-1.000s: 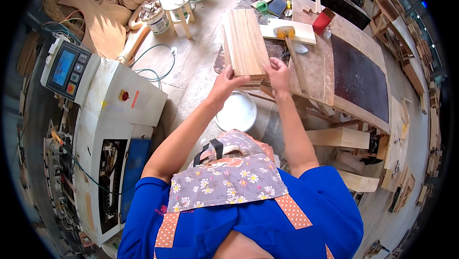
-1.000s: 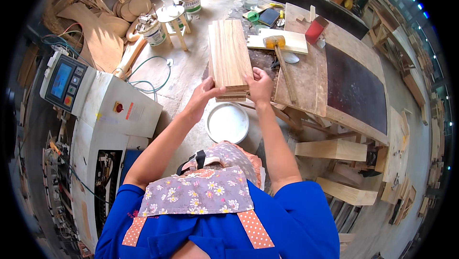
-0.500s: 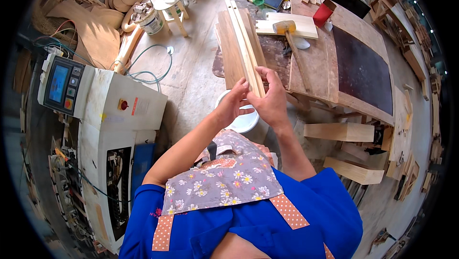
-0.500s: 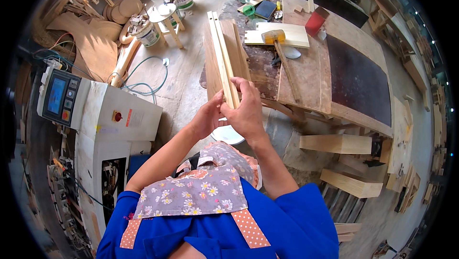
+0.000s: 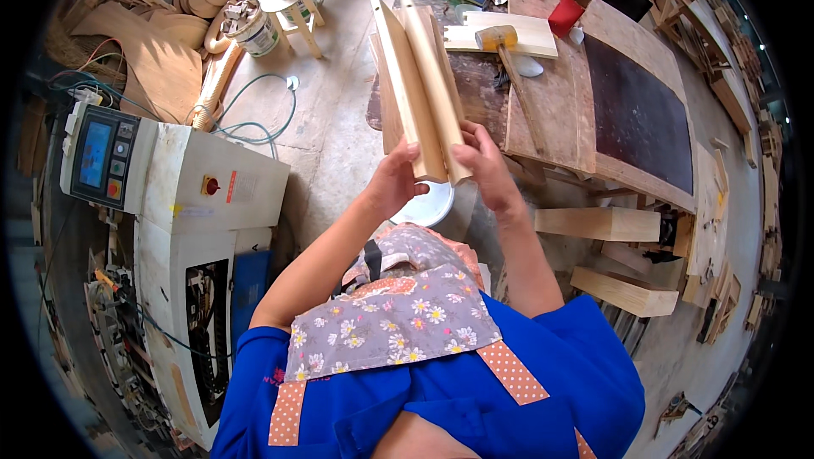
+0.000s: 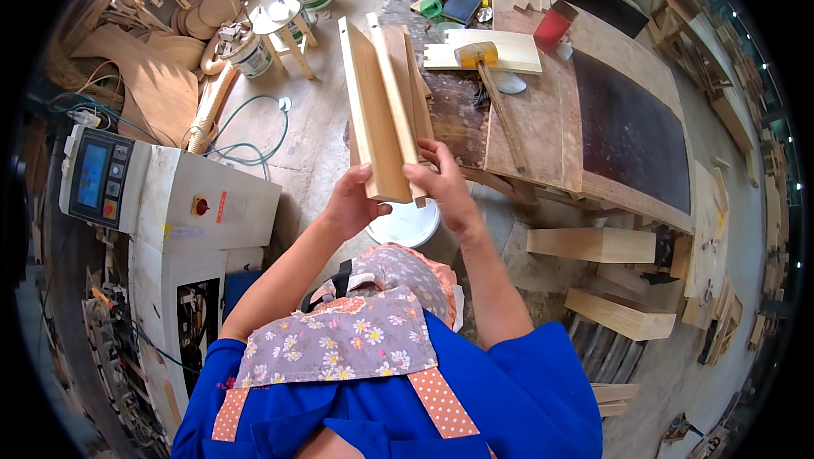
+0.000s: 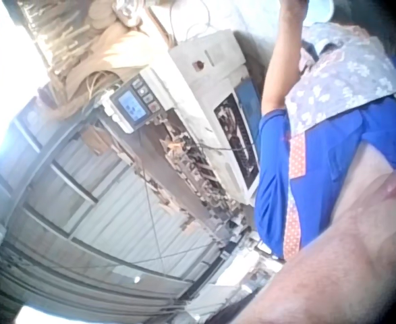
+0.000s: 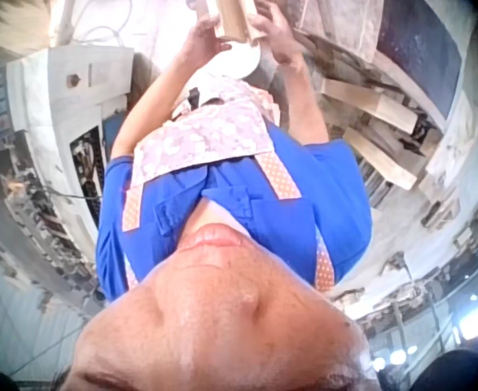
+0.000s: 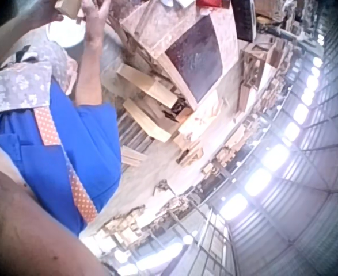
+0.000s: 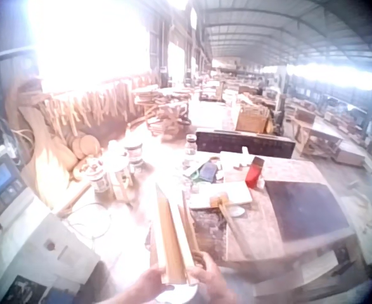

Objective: The person applies a substance to the dovetail joints of wood boards using a handheld brush, assembles two sets of boards by hand, and then processes several wood boards through a woodworking machine while using a handheld dispenser to apply more substance.

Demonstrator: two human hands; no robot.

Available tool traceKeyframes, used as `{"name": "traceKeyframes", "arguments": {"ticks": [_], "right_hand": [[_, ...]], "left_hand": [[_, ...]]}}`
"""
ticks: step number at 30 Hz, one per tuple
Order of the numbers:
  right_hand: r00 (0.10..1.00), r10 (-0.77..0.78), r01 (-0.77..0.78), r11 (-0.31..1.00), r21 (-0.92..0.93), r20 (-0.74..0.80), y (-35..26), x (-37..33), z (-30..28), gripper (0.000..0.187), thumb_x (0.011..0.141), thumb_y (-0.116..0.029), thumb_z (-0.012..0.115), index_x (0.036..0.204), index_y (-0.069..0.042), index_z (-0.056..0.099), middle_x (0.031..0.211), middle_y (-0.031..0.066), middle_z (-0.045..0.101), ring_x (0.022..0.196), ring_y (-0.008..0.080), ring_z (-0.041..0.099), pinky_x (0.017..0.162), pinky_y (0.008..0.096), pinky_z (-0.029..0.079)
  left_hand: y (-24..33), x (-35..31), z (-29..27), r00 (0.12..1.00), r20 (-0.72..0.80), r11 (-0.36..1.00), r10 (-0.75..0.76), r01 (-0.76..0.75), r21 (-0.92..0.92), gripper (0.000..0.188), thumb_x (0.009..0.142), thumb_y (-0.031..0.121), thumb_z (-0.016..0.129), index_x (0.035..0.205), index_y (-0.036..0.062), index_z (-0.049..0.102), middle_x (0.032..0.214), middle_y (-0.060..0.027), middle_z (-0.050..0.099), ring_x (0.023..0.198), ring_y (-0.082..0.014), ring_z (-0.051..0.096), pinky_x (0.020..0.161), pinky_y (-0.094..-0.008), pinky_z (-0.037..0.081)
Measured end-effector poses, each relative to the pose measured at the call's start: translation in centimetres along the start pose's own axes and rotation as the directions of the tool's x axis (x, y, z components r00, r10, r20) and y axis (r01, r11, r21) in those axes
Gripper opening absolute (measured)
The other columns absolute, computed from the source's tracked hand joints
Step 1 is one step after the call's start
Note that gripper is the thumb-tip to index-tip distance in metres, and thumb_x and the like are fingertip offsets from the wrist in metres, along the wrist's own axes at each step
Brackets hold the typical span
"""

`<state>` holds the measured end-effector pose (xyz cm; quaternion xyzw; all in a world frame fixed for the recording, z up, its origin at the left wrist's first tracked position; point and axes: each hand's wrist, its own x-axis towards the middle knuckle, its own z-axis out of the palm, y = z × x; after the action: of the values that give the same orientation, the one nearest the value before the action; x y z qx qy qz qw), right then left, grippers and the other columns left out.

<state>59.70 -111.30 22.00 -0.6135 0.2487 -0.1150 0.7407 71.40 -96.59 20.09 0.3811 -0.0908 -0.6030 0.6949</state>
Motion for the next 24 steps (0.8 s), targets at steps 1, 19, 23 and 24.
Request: {"name": "traceKeyframes", "arguments": {"ticks": [1, 19, 23, 24], "right_hand": [[0.999, 0.033, -0.038, 0.989, 0.144, 0.035, 0.1, -0.1, -0.6, 0.074, 0.077, -0.040, 0.063, 0.136, -0.002, 0.037, 0.125, 0.0186, 0.050, 0.117, 0.0236, 0.051, 0.088, 0.0364, 0.048], [0.870, -0.126, -0.283, 0.665, 0.691, 0.477, 1.3, -1.4, -3.0, 0.087, 0.080, -0.053, 0.048, 0.147, -0.004, 0.020, 0.141, 0.0229, 0.039, 0.122, 0.0421, 0.047, 0.098, 0.0543, 0.042], [0.883, -0.116, -0.282, 0.645, 0.710, 0.455, 2.5, -1.8, -3.4, 0.089, 0.079, -0.053, 0.050, 0.147, -0.003, 0.020, 0.141, 0.0244, 0.037, 0.121, 0.0435, 0.047, 0.098, 0.0551, 0.041], [0.888, -0.108, -0.278, 0.648, 0.709, 0.447, 2.6, -1.9, -3.4, 0.089, 0.079, -0.053, 0.051, 0.147, -0.003, 0.021, 0.141, 0.0242, 0.037, 0.121, 0.0428, 0.048, 0.099, 0.0549, 0.040]], "left_hand": [[0.1, -0.1, -0.5, 0.999, 0.037, 0.998, 0.011, -0.009, -0.054, 0.064, 0.077, 0.046, 0.061, 0.133, 0.0221, 0.040, 0.114, 0.0016, 0.058, 0.095, -0.0122, 0.060, 0.062, -0.0263, 0.047], [-1.2, -2.1, -2.5, 0.900, 0.400, 0.861, 0.173, 0.059, -0.504, 0.107, 0.066, 0.061, 0.067, 0.148, 0.0121, 0.019, 0.141, -0.0273, 0.034, 0.125, -0.0376, 0.044, 0.075, -0.0312, 0.049], [-2.0, -2.8, -2.6, 0.930, 0.334, 0.864, 0.152, 0.040, -0.503, 0.112, 0.062, 0.063, 0.069, 0.148, 0.0110, 0.019, 0.141, -0.0302, 0.033, 0.126, -0.0411, 0.041, 0.077, -0.0298, 0.049], [-2.3, -2.8, -2.8, 0.928, 0.336, 0.866, 0.159, 0.033, -0.500, 0.112, 0.062, 0.063, 0.069, 0.148, 0.0108, 0.019, 0.140, -0.0302, 0.033, 0.126, -0.0418, 0.041, 0.078, -0.0298, 0.048]]}}
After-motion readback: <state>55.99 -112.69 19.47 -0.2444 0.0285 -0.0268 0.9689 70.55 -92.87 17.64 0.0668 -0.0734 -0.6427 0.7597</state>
